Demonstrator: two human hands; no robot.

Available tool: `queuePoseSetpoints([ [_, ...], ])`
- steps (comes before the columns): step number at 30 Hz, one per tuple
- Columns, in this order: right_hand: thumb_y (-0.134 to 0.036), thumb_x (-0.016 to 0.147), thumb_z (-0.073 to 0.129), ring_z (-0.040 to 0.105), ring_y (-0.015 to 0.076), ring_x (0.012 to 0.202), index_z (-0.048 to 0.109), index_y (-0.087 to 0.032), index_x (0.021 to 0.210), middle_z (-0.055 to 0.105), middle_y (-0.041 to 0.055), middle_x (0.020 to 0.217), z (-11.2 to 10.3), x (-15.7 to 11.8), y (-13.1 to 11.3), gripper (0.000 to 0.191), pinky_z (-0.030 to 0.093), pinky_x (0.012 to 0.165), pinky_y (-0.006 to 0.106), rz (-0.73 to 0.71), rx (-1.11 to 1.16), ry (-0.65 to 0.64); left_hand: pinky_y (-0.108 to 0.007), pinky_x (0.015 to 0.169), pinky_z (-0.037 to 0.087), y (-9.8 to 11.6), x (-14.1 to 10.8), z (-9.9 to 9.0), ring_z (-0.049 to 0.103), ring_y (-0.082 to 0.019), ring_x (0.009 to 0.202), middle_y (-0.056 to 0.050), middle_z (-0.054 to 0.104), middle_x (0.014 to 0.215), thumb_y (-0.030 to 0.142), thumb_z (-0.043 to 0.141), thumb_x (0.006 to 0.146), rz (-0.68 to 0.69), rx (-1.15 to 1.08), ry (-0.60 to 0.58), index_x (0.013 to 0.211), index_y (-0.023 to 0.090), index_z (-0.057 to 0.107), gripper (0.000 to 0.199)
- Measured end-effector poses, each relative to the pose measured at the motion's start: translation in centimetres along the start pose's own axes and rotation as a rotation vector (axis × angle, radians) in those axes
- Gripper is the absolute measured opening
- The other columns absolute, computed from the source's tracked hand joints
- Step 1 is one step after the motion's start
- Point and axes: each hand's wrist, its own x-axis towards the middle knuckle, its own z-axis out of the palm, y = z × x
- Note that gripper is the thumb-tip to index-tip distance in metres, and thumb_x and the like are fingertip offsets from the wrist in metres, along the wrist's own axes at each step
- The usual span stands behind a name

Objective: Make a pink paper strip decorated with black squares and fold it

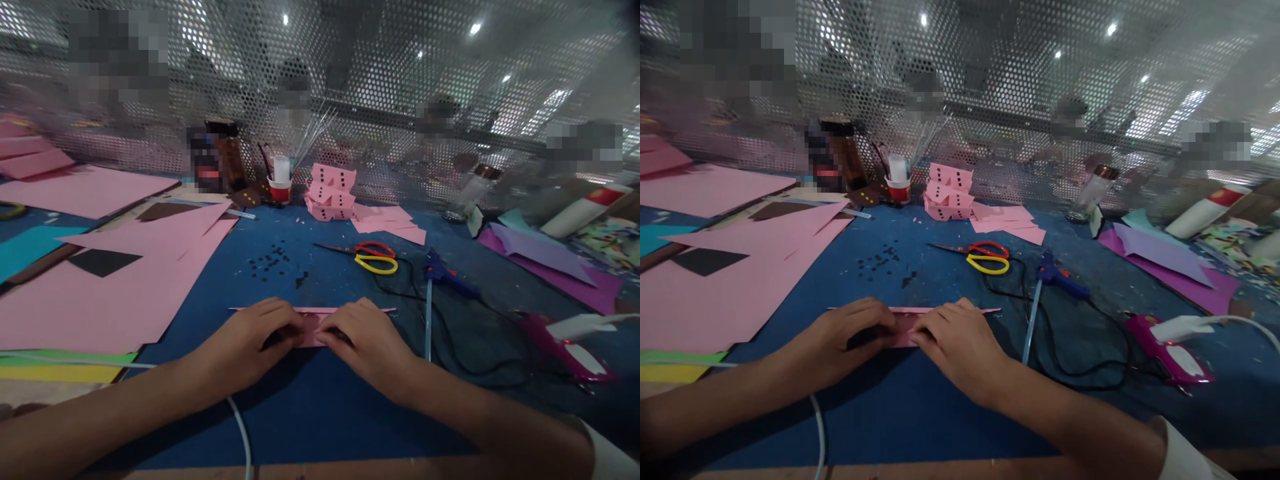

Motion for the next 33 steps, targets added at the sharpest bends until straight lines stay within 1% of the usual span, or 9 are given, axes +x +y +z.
queuePoseSetpoints([
  [3, -0.030, 0.095, 0.059, 0.063, 0.0160, 0.082, 0.063, -0.021, 0.099, 0.072, 0.0008, 0.091, -0.1, 0.0, 0.0, 0.010, 0.033, 0.076, 0.031, 0.006, -0.003, 0.002, -0.028, 0.072, 0.045, 0.0, 0.1, 0.1, 0.059, -0.016, 0.083, -0.002, 0.065, 0.088, 0.014, 0.053, 0.089, 0.010, 0.042, -0.034, 0.090, 0.021, 0.061, 0.010],
  [10, -0.026, 0.094, 0.060, 0.062, 0.0156, 0.081, 0.063, -0.022, 0.099, 0.072, -0.0005, 0.090, 0.0, 0.0, -0.1, 0.007, 0.034, 0.077, 0.031, 0.034, 0.002, 0.012, -0.028, 0.074, 0.045, 0.3, -0.1, 0.0, 0.058, -0.016, 0.084, -0.003, 0.066, 0.089, 0.016, 0.048, 0.095, 0.148, 0.082, -0.061, 0.097, 0.021, 0.061, 0.014],
  [13, -0.027, 0.095, 0.059, 0.063, 0.0161, 0.081, 0.062, -0.022, 0.101, 0.072, 0.0000, 0.090, 0.1, 0.0, -0.2, 0.009, 0.035, 0.078, 0.031, 0.058, 0.004, 0.027, -0.028, 0.076, 0.046, 0.3, -0.3, 0.0, 0.059, -0.016, 0.087, -0.004, 0.067, 0.093, 0.014, 0.045, 0.095, 0.211, 0.140, -0.076, 0.100, 0.021, 0.063, 0.020],
  [15, -0.029, 0.095, 0.058, 0.062, 0.0162, 0.080, 0.061, -0.022, 0.103, 0.072, 0.0001, 0.089, 0.0, 0.0, -0.2, 0.011, 0.035, 0.078, 0.031, 0.053, -0.014, 0.038, -0.028, 0.078, 0.047, 0.1, -0.3, 0.0, 0.060, -0.016, 0.089, -0.005, 0.067, 0.096, 0.013, 0.044, 0.095, 0.224, 0.157, -0.069, 0.101, 0.022, 0.064, 0.023],
  [19, -0.030, 0.098, 0.052, 0.060, 0.0174, 0.082, 0.061, -0.021, 0.102, 0.070, 0.0020, 0.089, -0.6, -0.3, 0.0, 0.013, 0.034, 0.076, 0.033, -0.033, -0.139, 0.035, -0.028, 0.080, 0.048, 0.0, -0.2, 0.0, 0.061, -0.016, 0.089, -0.005, 0.068, 0.097, 0.016, 0.045, 0.096, 0.231, 0.170, -0.047, 0.103, 0.022, 0.065, 0.022],
  [23, -0.029, 0.101, 0.046, 0.058, 0.0186, 0.084, 0.061, -0.021, 0.105, 0.069, 0.0035, 0.089, -1.1, -0.7, -0.1, 0.017, 0.031, 0.075, 0.036, -0.121, -0.229, -0.021, -0.028, 0.079, 0.048, 0.0, -0.1, 0.1, 0.061, -0.016, 0.090, -0.004, 0.068, 0.100, 0.014, 0.045, 0.096, 0.246, 0.206, -0.038, 0.106, 0.022, 0.064, 0.023],
  [27, -0.030, 0.101, 0.046, 0.057, 0.0187, 0.085, 0.061, -0.021, 0.104, 0.068, 0.0028, 0.089, -1.4, -0.8, -0.6, 0.017, 0.030, 0.074, 0.037, -0.160, -0.256, -0.091, -0.029, 0.079, 0.047, 0.0, -0.3, 0.2, 0.060, -0.016, 0.090, -0.003, 0.067, 0.102, 0.014, 0.045, 0.096, 0.259, 0.252, -0.035, 0.107, 0.023, 0.062, 0.022],
  [30, -0.028, 0.101, 0.046, 0.056, 0.0187, 0.086, 0.061, -0.020, 0.105, 0.068, 0.0035, 0.090, -1.3, -0.8, -0.8, 0.017, 0.031, 0.074, 0.037, -0.171, -0.274, -0.099, -0.030, 0.077, 0.048, -0.1, -0.6, 0.4, 0.059, -0.017, 0.087, -0.003, 0.066, 0.100, 0.014, 0.043, 0.097, 0.266, 0.305, -0.046, 0.105, 0.022, 0.061, 0.022],
  [33, -0.026, 0.102, 0.045, 0.056, 0.0186, 0.086, 0.062, -0.019, 0.105, 0.068, 0.0037, 0.089, -1.2, -0.8, -0.7, 0.019, 0.031, 0.073, 0.038, -0.184, -0.308, -0.091, -0.031, 0.077, 0.050, -0.1, -0.8, 0.5, 0.060, -0.018, 0.089, -0.005, 0.064, 0.103, 0.014, 0.042, 0.097, 0.271, 0.370, -0.046, 0.108, 0.021, 0.061, 0.023],
])
